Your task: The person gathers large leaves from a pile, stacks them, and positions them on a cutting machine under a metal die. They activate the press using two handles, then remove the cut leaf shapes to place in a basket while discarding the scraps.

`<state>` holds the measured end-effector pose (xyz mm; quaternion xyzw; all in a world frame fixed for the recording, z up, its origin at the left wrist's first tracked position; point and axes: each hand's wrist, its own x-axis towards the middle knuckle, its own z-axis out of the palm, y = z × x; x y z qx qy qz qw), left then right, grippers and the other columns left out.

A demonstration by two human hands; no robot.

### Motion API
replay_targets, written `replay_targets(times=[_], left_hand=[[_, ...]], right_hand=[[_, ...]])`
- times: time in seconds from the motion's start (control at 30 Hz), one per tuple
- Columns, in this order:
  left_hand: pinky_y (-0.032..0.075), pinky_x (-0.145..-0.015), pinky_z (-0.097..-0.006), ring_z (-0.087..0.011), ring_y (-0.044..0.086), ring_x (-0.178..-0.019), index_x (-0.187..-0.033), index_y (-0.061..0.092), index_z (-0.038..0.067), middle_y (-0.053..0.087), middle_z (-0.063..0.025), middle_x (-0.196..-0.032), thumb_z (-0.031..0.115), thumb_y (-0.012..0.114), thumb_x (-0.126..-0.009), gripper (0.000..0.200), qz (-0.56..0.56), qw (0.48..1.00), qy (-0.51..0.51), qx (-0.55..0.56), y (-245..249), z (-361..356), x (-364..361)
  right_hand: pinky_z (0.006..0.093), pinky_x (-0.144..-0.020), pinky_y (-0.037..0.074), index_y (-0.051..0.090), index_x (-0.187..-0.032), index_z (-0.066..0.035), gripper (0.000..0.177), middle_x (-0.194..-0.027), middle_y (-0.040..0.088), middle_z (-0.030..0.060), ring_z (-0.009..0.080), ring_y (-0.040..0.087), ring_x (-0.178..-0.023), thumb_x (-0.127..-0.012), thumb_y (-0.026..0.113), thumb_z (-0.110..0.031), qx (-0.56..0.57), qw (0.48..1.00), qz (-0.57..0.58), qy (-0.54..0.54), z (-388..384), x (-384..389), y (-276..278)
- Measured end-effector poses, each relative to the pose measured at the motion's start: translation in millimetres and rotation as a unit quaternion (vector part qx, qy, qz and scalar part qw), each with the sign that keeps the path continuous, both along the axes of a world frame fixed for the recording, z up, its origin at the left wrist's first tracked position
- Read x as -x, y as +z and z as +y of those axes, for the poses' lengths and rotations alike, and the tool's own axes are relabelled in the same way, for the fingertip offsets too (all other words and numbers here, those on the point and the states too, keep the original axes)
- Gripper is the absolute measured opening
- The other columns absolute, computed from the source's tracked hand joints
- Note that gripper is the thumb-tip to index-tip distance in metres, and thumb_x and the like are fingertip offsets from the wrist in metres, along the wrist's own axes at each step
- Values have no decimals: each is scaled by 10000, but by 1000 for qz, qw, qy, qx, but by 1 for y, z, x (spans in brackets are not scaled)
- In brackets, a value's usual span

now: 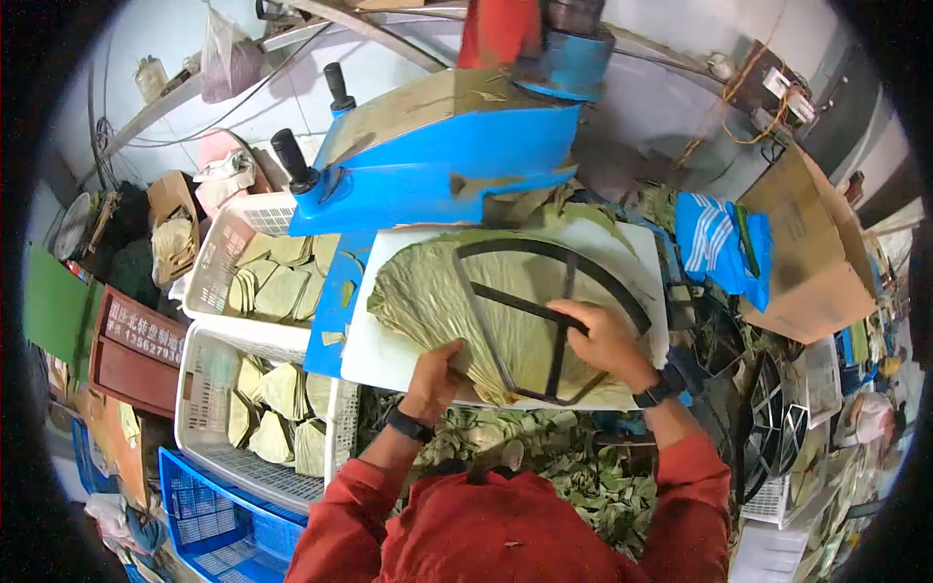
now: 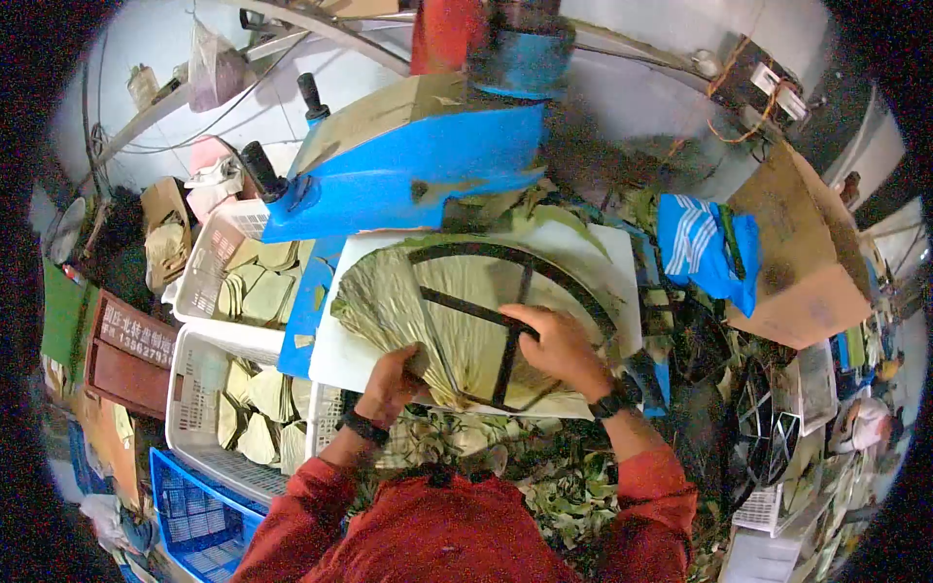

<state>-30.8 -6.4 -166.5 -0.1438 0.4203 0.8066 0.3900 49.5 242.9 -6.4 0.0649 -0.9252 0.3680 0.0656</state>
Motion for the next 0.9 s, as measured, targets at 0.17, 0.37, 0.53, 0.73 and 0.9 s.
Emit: replay_targets(times=[0.17, 0.37, 0.53, 0.73, 0.9], left_hand=[[535, -686, -446, -299, 619, -792, -1088, 510, -10, 609, -125, -957, 220, 412, -919, 302, -9, 999, 20, -27, 33, 5, -14], [523, -693, -478, -296, 603, -873, -1109, 496, 7, 590, -130, -1000, 184, 444, -915, 268, -57, 994, 37, -80, 33, 3, -13], [504, -792, -420, -287, 599, -877, -1156, 466, 3, 592, -146, -991, 126, 455, -900, 285, -34, 984, -90, -151, 9, -18, -11], [348, -1007, -364, -242, 460, -1161, -1338, 345, 40, 454, -125, -1286, 100, 479, -898, 464, 403, 889, 139, 165, 106, -64, -19], [346, -989, -327, -202, 450, -1157, -1337, 332, 3, 472, -128, -1256, 125, 525, -895, 497, 364, 924, 84, 76, 101, -23, 21]], right_hand=[[456, -685, 460, 538, -1167, -115, 436, -1007, 598, 203, 384, 574, -856, -747, 466, -24, -193, 977, -86, -15, -25, 44, -35], [493, -651, 443, 465, -1168, -129, 449, -917, 597, 196, 405, 568, -828, -748, 438, 24, -246, 961, -125, -20, -26, 58, -53], [491, -647, 440, 451, -1203, -149, 506, -908, 593, 202, 402, 572, -823, -735, 445, 43, -250, 954, -154, -55, -30, 59, -56], [465, -731, 448, 431, -1261, -96, 551, -967, 569, 229, 389, 555, -890, -724, 498, 5, -132, 990, 3, -50, -23, 42, -47], [347, -925, 400, 437, -1261, -29, 463, -1231, 485, 155, 252, 479, -1123, -831, 568, -143, 201, 943, 100, -244, 48, -14, -77]])
